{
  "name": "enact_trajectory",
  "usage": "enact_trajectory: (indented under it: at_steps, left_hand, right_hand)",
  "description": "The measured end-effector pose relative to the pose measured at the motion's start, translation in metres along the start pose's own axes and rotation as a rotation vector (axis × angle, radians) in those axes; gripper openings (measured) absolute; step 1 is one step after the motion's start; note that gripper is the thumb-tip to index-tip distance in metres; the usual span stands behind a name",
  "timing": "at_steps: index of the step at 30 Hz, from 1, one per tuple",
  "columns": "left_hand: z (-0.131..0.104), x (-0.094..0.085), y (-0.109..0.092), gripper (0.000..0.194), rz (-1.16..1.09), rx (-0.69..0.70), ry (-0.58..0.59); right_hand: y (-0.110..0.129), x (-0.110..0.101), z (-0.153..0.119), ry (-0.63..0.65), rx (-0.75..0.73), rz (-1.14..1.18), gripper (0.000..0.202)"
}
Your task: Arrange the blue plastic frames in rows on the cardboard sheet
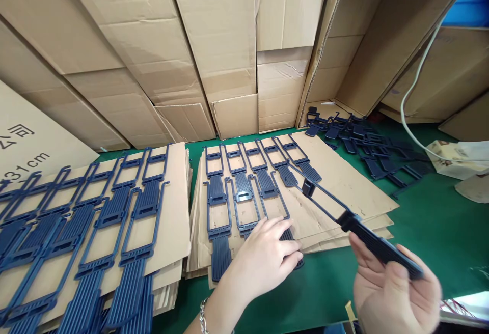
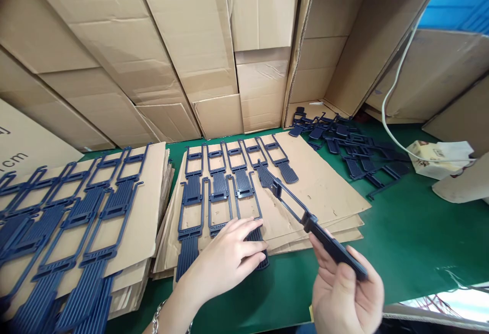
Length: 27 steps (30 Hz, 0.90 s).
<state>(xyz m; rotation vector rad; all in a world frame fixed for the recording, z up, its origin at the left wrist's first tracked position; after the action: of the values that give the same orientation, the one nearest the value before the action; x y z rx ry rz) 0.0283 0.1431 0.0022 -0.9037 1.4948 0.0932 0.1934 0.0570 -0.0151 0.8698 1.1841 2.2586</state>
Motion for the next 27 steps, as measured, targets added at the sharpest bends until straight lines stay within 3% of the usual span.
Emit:
enact_trajectory:
  at_steps: [2, 3, 5, 8, 12, 20, 27]
  left_hand:
    - [0.0, 0.0, 0.0, 0.031, 0.022, 0.004, -0.012]
    - [-0.001, 0.0, 0.0, 0.031, 0.03, 0.004, -0.015]
    - [-0.001, 0.001, 0.0, 0.032, 0.04, -0.001, -0.019]
    - [-0.001, -0.001, 0.001, 0.032, 0.048, -0.007, -0.038]
    - [-0.002, -0.007, 0.005, 0.031, 0.016, -0.032, -0.075]
    - [-0.005, -0.021, 0.017, 0.031, -0.115, -0.071, -0.18]
    - [-0.004, -0.024, 0.017, 0.029, -0.186, -0.034, -0.256]
  right_hand:
    - [0.02, -0.005, 0.001, -0.015, -0.18, -0.081, 0.017]
    - [0.028, -0.005, 0.002, 0.046, -0.26, -0.152, 0.018]
    - [0.032, -0.001, 0.004, 0.259, -0.34, -0.292, 0.02]
    - [0.018, -0.001, 0.003, 0.586, -0.368, -0.443, 0.021]
    - [0.002, 0.0, -0.008, 0.873, -0.509, -0.623, 0.024]
    - [-0.022, 0.007, -0.012, 1.003, -0.44, -0.692, 0.025]
    - [-0.035, 0.007, -0.01, 1.011, -0.394, -0.767, 0.023]
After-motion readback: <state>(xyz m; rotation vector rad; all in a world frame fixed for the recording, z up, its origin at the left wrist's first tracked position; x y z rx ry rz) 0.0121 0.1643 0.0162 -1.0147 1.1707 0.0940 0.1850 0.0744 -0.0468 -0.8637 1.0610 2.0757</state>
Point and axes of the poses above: each hand's wrist, its own z-axis towards the middle knuckle, its own x-axis out of the palm, y = z × x, the point moved 7 cm from there along z, towards the middle knuckle, and after that the axes turned 14 degrees about y, right-handed, at the moved point
